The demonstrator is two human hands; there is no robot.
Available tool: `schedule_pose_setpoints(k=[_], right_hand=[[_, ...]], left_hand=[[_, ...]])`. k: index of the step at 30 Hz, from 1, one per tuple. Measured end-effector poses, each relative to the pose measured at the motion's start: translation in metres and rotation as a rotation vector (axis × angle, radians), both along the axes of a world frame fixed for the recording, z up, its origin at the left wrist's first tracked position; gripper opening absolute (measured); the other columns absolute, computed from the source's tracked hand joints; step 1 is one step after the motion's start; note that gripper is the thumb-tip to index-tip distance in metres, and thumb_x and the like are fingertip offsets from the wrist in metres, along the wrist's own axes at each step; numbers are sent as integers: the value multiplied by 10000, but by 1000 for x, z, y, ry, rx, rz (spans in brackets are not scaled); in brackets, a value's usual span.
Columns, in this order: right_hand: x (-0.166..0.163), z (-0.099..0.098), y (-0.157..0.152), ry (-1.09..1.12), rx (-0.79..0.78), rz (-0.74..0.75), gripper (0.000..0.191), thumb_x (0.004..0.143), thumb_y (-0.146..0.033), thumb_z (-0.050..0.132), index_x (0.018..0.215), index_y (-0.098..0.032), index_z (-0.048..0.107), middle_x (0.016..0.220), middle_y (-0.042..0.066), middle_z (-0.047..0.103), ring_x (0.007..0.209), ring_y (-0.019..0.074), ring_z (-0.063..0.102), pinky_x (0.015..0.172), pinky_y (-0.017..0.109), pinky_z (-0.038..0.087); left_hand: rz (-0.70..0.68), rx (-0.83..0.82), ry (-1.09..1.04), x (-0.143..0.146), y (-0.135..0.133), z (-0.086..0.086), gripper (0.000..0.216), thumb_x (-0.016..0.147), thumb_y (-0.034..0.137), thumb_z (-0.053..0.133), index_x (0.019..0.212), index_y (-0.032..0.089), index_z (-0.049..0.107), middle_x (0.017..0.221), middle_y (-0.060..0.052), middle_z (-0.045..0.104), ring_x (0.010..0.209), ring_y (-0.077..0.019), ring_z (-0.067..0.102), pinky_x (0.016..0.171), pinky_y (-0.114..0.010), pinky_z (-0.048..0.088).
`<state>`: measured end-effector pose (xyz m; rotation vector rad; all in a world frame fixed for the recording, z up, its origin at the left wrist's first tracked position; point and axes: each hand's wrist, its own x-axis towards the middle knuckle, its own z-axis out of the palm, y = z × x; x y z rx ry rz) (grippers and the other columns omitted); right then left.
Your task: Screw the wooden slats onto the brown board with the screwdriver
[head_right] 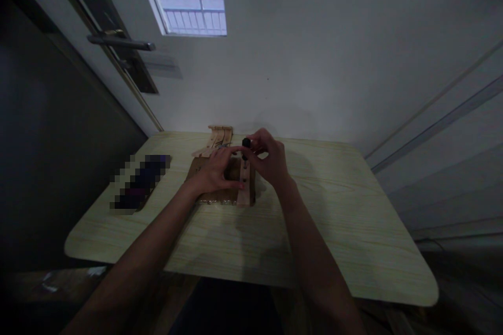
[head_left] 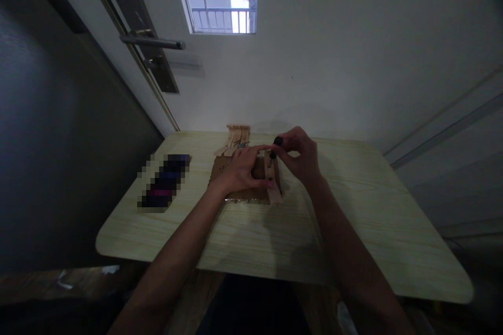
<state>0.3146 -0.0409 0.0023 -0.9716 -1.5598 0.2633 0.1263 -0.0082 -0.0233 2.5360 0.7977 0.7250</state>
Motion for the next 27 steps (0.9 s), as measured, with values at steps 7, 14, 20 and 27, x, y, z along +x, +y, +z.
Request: schedule_pose_setpoints(k=[7, 14, 20, 27], right_hand=[[-3, 1, 1, -41, 5, 15, 208, 793, -302, 699, 970, -258, 600, 722, -58, 561, 599, 73, 564, 534, 188, 532], [-3, 1, -1, -16, 7, 74, 197, 797, -313, 703, 970, -235, 649, 885, -7, 661, 723, 98, 658, 596, 213, 573], [2, -1, -1, 76, -112, 263, 226, 861, -319, 632, 1072, -239, 640, 934, 12, 712, 805, 125, 725, 728, 264, 609], [6, -1, 3, 148, -152, 259, 229, 811, -332, 698, 1011, -226, 663, 823, -5, 727, 753, 131, 730, 670, 254, 606]], left_hand=[[21, -14, 17, 1, 0, 0, 966, 664, 716, 696, 1427, 255, 325, 1342, -116, 520, 1255, -353, 448, 1062, -501, 306], [10, 5, -4, 0, 1, -4, 961, 664, 730, 686, 1413, 238, 339, 1339, -120, 518, 1243, -343, 455, 1055, -493, 320], [21, 16, 5, 0, 4, -7, 1018, 662, 741, 677, 1454, 233, 286, 1386, -140, 488, 1278, -362, 433, 1064, -515, 309], [38, -10, 16, 0, 2, -4, 1013, 640, 727, 704, 1444, 255, 308, 1379, -129, 495, 1269, -362, 441, 1066, -524, 312]])
